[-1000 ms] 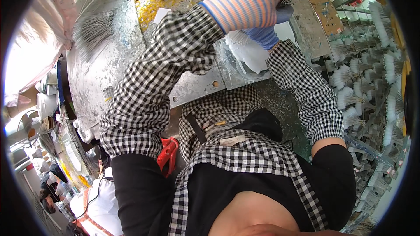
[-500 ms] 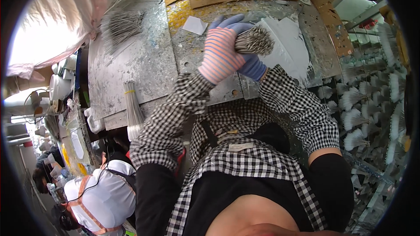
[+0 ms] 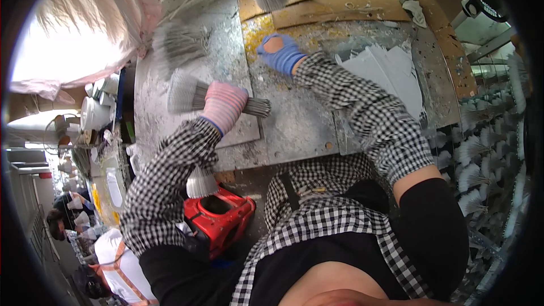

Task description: Group bristles into bundles, apply adhesive or paste, and assemble brush heads.

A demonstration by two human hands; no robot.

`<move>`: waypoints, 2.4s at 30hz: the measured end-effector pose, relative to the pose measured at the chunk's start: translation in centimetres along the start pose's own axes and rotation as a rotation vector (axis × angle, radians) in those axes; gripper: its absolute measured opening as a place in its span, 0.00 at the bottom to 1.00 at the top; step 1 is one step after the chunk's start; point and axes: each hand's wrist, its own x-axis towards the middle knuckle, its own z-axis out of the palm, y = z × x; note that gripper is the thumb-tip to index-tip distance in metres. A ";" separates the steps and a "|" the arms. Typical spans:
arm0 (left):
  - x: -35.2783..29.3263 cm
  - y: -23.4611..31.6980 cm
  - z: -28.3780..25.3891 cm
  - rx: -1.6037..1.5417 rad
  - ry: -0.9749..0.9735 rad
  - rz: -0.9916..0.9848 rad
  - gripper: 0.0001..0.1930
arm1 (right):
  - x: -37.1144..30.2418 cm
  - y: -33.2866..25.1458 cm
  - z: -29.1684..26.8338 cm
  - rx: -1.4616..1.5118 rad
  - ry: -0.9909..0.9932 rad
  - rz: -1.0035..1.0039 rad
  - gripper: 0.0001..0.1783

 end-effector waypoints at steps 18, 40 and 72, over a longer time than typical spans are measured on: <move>0.4 -1.6 -4.3 -1.641 0.644 -0.097 0.09 | -6.8 -3.1 -14.1 0.936 0.120 0.083 0.15; 0.0 6.1 -7.1 -0.823 0.350 0.175 0.15 | -12.1 -4.0 -23.4 0.785 0.181 -0.049 0.35; -6.4 13.5 -4.6 -2.352 0.652 0.134 0.21 | -12.3 -0.5 -27.2 0.738 0.458 -0.274 0.26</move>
